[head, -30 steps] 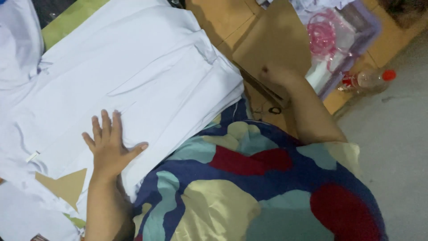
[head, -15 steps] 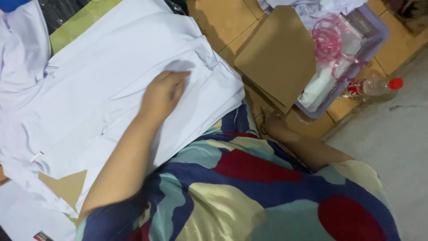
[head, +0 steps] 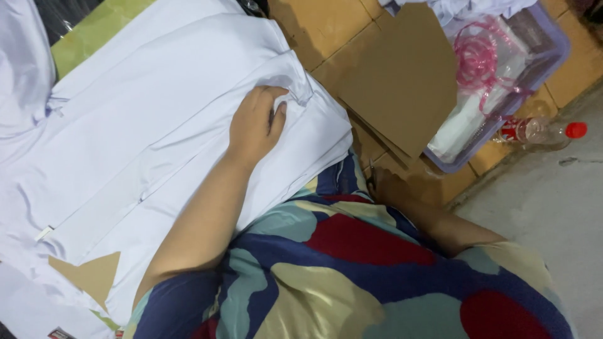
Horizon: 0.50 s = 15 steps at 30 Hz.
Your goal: Folding white t-shirts using a cardboard template for consistency and trimming loose threads with scissors.
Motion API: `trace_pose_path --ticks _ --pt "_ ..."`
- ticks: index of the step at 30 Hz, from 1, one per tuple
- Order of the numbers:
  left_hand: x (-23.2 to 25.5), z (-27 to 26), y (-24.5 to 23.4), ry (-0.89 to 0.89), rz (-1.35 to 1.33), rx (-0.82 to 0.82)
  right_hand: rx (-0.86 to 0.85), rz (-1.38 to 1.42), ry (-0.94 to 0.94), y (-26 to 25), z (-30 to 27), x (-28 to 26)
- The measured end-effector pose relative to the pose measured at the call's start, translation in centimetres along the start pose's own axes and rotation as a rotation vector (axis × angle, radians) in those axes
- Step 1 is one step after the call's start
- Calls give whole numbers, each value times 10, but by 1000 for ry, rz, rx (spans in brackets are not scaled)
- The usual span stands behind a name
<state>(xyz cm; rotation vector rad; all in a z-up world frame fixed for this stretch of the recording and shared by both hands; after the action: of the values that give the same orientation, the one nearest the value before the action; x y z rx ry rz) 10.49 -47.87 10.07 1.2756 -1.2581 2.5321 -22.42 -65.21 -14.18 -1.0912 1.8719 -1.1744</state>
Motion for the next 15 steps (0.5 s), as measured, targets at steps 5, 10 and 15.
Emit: trace_pose_path --ticks 5,10,15 --pt "0 0 7 50 28 -82 -325 33 100 -21 -9 -13" --pt "-8 5 16 -70 22 -55 -289 127 141 7 -3 3" --pt "-12 2 29 -76 145 69 -200 149 134 28 2 11"
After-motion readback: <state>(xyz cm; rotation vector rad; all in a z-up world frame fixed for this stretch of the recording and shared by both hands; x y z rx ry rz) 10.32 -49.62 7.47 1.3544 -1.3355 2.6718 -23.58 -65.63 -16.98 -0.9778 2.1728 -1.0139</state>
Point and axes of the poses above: each hand's wrist, its own z-axis towards the middle knuckle, its own y-axis out of the palm, x = y × z, the point moved 9 cm from there along z, towards the middle knuckle, and after that the axes turned 9 degrees about x, right-handed, at the moved point
